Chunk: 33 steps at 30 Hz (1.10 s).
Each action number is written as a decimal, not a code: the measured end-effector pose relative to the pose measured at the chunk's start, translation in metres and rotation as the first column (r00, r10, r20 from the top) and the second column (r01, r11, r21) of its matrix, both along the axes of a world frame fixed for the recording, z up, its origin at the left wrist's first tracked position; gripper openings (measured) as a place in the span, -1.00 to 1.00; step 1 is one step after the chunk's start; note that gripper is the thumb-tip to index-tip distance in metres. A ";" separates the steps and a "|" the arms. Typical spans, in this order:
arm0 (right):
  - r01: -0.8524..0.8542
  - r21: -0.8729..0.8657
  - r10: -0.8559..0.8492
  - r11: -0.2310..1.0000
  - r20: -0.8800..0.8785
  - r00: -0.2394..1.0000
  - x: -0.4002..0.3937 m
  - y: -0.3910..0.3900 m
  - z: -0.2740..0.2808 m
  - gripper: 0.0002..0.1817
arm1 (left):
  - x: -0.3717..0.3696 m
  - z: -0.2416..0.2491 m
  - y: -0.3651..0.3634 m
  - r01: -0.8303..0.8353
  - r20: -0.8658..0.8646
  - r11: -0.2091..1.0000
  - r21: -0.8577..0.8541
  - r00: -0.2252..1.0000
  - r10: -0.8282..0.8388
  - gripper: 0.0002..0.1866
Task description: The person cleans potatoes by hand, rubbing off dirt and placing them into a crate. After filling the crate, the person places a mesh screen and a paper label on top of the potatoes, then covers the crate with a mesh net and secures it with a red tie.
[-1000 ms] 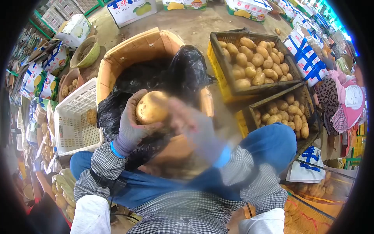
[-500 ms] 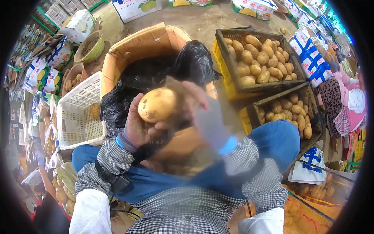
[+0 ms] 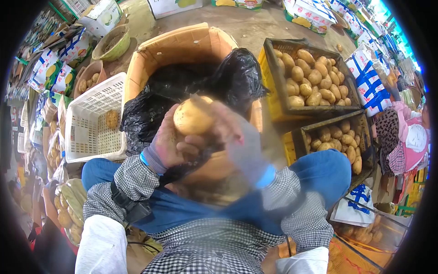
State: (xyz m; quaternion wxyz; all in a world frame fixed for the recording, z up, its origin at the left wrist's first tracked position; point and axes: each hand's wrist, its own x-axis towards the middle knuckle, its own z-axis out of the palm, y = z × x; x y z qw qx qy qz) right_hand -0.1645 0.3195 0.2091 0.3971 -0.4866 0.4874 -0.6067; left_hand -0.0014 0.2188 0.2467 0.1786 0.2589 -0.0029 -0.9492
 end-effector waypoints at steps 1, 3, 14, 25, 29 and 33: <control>0.001 -0.061 -0.004 0.998 -0.054 0.999 0.001 -0.001 -0.004 -0.60 | 0.000 0.000 0.000 0.004 -0.010 1.000 0.002 1.000 -0.004 -0.46; -0.042 -0.200 -0.007 0.979 -0.238 0.971 0.002 0.000 0.003 -0.62 | 0.000 -0.001 0.000 0.008 -0.025 1.000 0.006 1.000 -0.007 -0.47; -0.092 -0.150 -0.012 0.984 -0.579 0.815 0.000 0.011 0.019 -0.61 | 0.005 -0.005 -0.002 0.058 -0.235 0.998 0.040 0.971 -0.047 -0.43; 0.165 0.176 -0.192 0.971 0.145 0.971 -0.018 0.000 0.028 -0.59 | 0.006 0.000 -0.004 0.078 -0.149 0.960 -0.267 0.981 -0.121 -0.28; -0.166 0.334 0.038 0.928 0.358 0.933 -0.014 0.000 0.032 -0.44 | -0.010 0.009 0.019 -0.115 0.008 0.694 -0.711 0.985 0.171 -0.26; -0.324 0.344 0.064 0.881 0.592 0.803 -0.016 -0.001 0.046 -0.38 | -0.012 0.015 0.025 -0.041 0.068 0.469 -0.882 0.974 0.214 -0.16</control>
